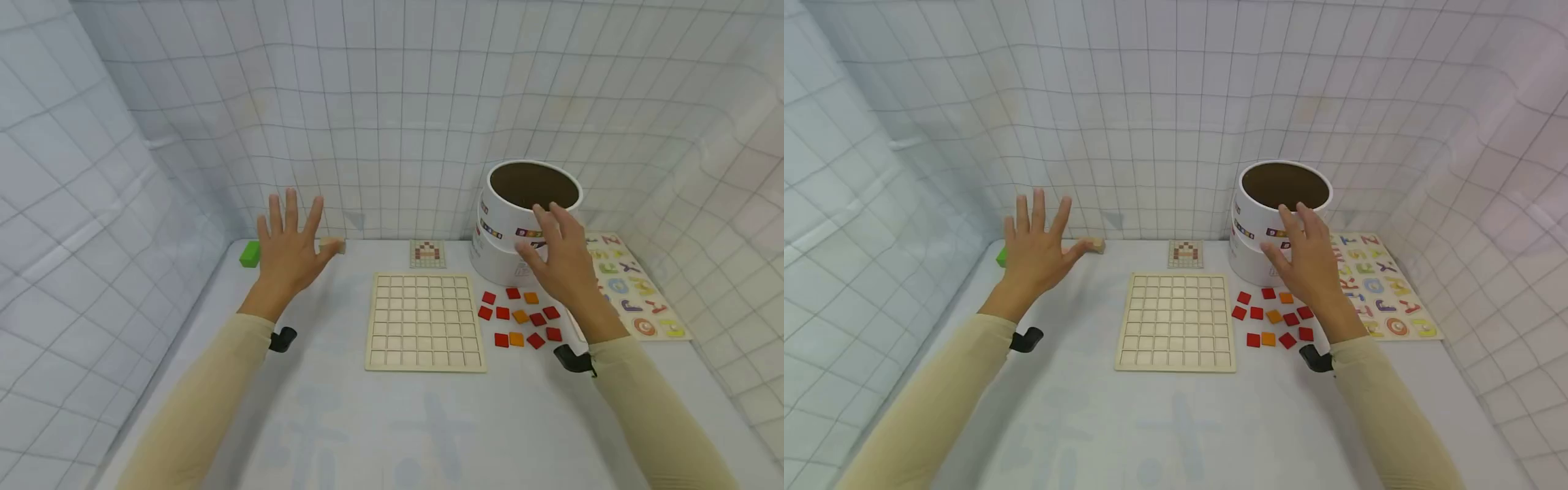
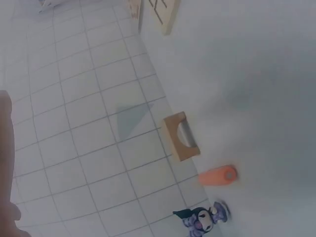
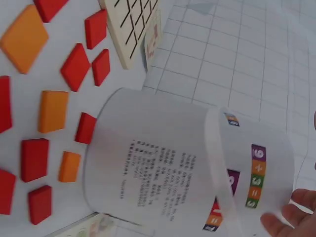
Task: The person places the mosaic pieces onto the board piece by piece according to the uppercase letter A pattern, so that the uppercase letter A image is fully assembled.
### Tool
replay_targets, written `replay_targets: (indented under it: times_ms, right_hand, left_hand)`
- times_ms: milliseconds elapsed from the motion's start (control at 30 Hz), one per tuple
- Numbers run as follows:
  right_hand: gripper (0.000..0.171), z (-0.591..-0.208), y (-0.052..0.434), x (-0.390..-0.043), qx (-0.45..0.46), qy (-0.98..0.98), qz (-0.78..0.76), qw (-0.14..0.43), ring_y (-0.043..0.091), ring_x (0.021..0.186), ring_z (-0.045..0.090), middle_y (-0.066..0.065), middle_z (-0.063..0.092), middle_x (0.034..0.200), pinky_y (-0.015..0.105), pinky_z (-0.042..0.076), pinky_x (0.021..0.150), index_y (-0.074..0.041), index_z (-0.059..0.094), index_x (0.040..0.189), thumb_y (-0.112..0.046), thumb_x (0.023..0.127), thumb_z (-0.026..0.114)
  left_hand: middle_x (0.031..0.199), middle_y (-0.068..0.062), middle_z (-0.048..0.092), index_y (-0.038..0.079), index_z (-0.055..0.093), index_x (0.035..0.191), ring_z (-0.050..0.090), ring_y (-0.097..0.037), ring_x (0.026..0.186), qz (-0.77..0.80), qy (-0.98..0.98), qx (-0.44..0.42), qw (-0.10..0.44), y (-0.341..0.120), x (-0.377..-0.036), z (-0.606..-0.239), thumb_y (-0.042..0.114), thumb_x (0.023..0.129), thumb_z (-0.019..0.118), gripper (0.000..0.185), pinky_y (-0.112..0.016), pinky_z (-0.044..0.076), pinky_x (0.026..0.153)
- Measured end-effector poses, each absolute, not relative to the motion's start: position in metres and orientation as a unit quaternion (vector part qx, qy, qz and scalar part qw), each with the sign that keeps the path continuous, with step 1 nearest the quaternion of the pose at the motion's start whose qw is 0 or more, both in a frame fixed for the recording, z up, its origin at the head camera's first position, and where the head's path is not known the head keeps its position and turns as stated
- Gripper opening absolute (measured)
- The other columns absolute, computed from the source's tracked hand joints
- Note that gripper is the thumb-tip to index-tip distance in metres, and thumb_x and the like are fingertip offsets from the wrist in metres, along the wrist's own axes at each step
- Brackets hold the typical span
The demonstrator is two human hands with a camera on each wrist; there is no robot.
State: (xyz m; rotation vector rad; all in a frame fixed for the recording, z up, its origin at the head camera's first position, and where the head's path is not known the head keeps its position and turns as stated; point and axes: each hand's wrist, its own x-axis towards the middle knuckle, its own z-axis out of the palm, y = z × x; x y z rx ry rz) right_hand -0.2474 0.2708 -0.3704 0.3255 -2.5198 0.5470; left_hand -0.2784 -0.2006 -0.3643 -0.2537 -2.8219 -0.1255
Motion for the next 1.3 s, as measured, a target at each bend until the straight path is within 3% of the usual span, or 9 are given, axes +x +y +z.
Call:
replay_targets:
  times_ms: [100,233,333,467,567,700,833,933,1300]
  right_hand:
    - [0.058,-0.384,0.285,-0.238,0.119,-0.906,0.253,0.319,0.042,0.139,0.039,0.021,0.042,0.152,0.060,0.039,0.109,-0.007,0.047,0.150,-0.020,0.098,0.069]
    - [0.046,-0.400,0.303,-0.227,0.085,-0.896,0.291,0.325,0.039,0.116,0.056,0.023,0.055,0.131,0.027,0.048,0.091,-0.001,0.058,0.140,-0.016,0.098,0.068]
    - [0.048,-0.409,0.318,-0.223,0.040,-0.916,0.347,0.196,0.035,0.097,0.062,0.021,0.060,0.117,0.019,0.048,0.073,-0.003,0.056,0.142,-0.029,0.102,0.063]
    - [0.056,-0.426,0.337,-0.223,-0.019,-0.915,0.400,-0.040,0.025,0.072,0.059,0.016,0.062,0.100,0.030,0.050,0.058,0.000,0.049,0.145,-0.036,0.104,0.057]
    - [0.054,-0.440,0.344,-0.226,-0.055,-0.906,0.400,-0.128,0.020,0.061,0.052,0.013,0.059,0.086,0.031,0.045,0.055,0.001,0.050,0.144,-0.032,0.102,0.061]
    - [0.052,-0.450,0.343,-0.227,-0.076,-0.920,0.363,-0.128,0.025,0.073,0.056,0.018,0.062,0.097,0.033,0.047,0.063,0.000,0.055,0.139,-0.029,0.098,0.066]
    - [0.051,-0.453,0.342,-0.226,-0.074,-0.936,0.323,-0.116,0.036,0.101,0.056,0.029,0.058,0.126,0.046,0.051,0.083,0.001,0.058,0.137,-0.027,0.096,0.068]
    - [0.050,-0.455,0.342,-0.225,-0.075,-0.941,0.308,-0.120,0.041,0.108,0.052,0.032,0.055,0.131,0.054,0.048,0.091,0.000,0.059,0.137,-0.027,0.096,0.068]
    - [0.044,-0.460,0.342,-0.225,-0.091,-0.937,0.315,-0.119,0.035,0.098,0.054,0.026,0.057,0.121,0.041,0.048,0.078,-0.003,0.056,0.131,-0.026,0.095,0.070]
  left_hand:
    - [0.170,-0.023,0.000,0.025,0.012,0.166,-0.006,-0.045,0.155,-0.050,-0.981,-0.097,0.159,-0.205,-0.268,-0.378,0.068,0.100,0.044,0.085,-0.068,0.010,0.118]
    - [0.160,-0.029,0.031,0.011,0.041,0.155,0.022,-0.051,0.149,-0.062,-0.980,-0.115,0.152,-0.210,-0.249,-0.400,0.049,0.101,0.057,0.068,-0.067,0.027,0.113]
    - [0.154,-0.029,0.042,0.007,0.053,0.147,0.034,-0.051,0.143,-0.085,-0.981,-0.126,0.120,-0.210,-0.233,-0.415,0.040,0.101,0.061,0.057,-0.068,0.036,0.107]
    - [0.151,-0.028,0.048,0.006,0.057,0.143,0.042,-0.050,0.138,-0.110,-0.982,-0.138,0.068,-0.204,-0.213,-0.432,0.038,0.101,0.063,0.054,-0.067,0.040,0.104]
    - [0.153,-0.026,0.046,0.007,0.055,0.146,0.041,-0.050,0.139,-0.117,-0.981,-0.154,0.026,-0.197,-0.203,-0.443,0.039,0.099,0.065,0.057,-0.068,0.038,0.106]
    - [0.159,-0.023,0.039,0.010,0.051,0.150,0.036,-0.050,0.143,-0.121,-0.975,-0.184,-0.024,-0.187,-0.193,-0.452,0.043,0.097,0.068,0.065,-0.068,0.036,0.107]
    - [0.164,-0.021,0.031,0.012,0.045,0.155,0.023,-0.049,0.150,-0.131,-0.962,-0.228,-0.077,-0.177,-0.185,-0.455,0.048,0.095,0.069,0.074,-0.068,0.030,0.111]
    - [0.166,-0.020,0.026,0.012,0.042,0.157,0.015,-0.049,0.153,-0.138,-0.953,-0.252,-0.102,-0.171,-0.182,-0.456,0.051,0.094,0.069,0.079,-0.067,0.025,0.115]
    - [0.168,-0.016,0.023,0.012,0.037,0.159,0.008,-0.045,0.155,-0.127,-0.945,-0.278,-0.116,-0.157,-0.188,-0.459,0.053,0.094,0.068,0.083,-0.067,0.020,0.117]
